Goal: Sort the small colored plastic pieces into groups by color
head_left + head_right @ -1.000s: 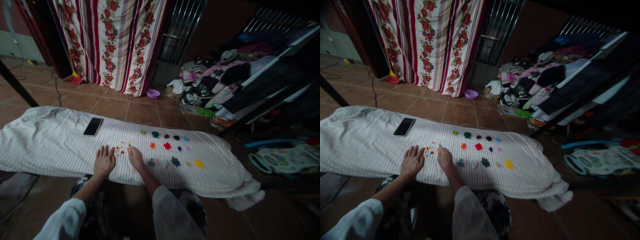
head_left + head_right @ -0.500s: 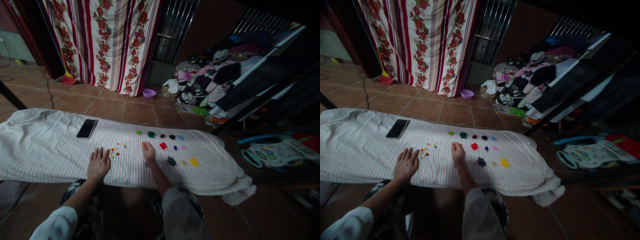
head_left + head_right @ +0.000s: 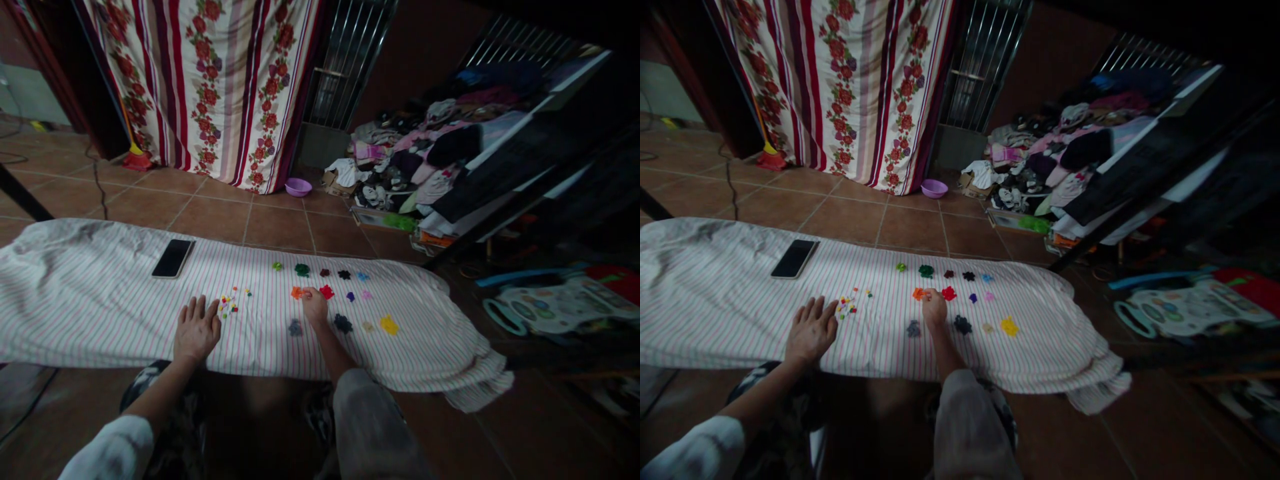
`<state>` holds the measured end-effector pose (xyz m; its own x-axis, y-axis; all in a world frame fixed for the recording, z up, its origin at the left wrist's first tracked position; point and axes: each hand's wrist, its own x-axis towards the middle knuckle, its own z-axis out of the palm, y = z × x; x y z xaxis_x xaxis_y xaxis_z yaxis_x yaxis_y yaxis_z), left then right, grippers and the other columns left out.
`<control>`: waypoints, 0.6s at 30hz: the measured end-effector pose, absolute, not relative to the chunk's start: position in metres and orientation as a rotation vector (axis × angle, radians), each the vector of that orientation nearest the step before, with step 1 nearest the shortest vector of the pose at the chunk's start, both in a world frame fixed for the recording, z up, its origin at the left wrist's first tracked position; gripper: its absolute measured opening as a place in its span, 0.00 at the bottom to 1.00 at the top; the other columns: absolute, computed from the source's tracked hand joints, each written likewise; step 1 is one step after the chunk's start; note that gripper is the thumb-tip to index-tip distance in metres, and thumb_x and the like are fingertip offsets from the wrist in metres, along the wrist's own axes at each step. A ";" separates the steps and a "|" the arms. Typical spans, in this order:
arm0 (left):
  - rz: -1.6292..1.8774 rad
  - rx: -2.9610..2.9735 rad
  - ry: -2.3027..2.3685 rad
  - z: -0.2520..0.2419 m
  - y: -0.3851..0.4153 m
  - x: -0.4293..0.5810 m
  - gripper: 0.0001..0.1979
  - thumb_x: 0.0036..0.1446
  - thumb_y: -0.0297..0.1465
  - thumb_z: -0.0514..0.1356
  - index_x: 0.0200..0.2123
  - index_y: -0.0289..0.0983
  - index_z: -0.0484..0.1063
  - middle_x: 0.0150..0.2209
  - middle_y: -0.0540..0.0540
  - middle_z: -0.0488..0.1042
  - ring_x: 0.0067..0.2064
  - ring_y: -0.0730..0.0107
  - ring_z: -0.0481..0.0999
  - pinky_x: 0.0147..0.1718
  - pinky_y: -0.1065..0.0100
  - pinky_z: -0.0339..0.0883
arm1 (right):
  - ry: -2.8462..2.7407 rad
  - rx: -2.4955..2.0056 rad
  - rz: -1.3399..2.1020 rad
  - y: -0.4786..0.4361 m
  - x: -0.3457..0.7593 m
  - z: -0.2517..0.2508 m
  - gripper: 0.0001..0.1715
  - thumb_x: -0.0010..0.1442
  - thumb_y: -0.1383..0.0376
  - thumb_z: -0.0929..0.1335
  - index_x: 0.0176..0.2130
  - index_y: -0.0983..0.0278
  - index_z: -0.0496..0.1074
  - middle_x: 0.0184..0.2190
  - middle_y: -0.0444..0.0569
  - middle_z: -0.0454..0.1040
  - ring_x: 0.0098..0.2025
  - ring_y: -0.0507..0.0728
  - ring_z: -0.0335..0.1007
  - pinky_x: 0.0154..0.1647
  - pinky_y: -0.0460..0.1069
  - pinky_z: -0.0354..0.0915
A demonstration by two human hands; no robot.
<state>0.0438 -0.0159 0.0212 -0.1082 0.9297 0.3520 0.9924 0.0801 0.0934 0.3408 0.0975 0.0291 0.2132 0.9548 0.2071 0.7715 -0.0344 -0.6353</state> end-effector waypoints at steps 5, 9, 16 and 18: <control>-0.434 -1.951 -2.151 0.023 -0.016 0.044 0.24 0.59 0.33 0.49 0.57 0.38 0.70 0.59 0.36 0.68 0.64 0.47 0.62 0.60 0.48 0.55 | -1.631 -1.833 0.400 0.095 0.341 0.032 0.20 0.55 0.72 0.62 0.43 0.62 0.77 0.31 0.50 0.79 0.32 0.57 0.74 0.36 0.48 0.66; -0.422 -1.962 -2.154 0.023 -0.016 0.044 0.24 0.60 0.33 0.49 0.57 0.38 0.70 0.60 0.34 0.68 0.64 0.45 0.61 0.60 0.48 0.54 | -1.634 -1.828 0.401 0.093 0.343 0.031 0.20 0.56 0.71 0.61 0.43 0.62 0.78 0.35 0.51 0.79 0.36 0.57 0.75 0.39 0.48 0.67; -0.456 -1.957 -2.175 0.022 -0.016 0.044 0.24 0.60 0.34 0.49 0.57 0.38 0.70 0.60 0.35 0.68 0.64 0.46 0.61 0.60 0.47 0.53 | -1.640 -1.845 0.410 0.092 0.346 0.029 0.19 0.57 0.72 0.60 0.41 0.59 0.77 0.34 0.49 0.79 0.34 0.55 0.75 0.38 0.47 0.67; -0.452 -1.955 -2.181 0.023 -0.016 0.044 0.24 0.60 0.34 0.49 0.57 0.39 0.70 0.60 0.36 0.68 0.64 0.46 0.61 0.60 0.48 0.53 | -1.650 -1.830 0.401 0.094 0.349 0.026 0.19 0.57 0.71 0.61 0.41 0.59 0.77 0.35 0.49 0.79 0.35 0.55 0.76 0.38 0.47 0.68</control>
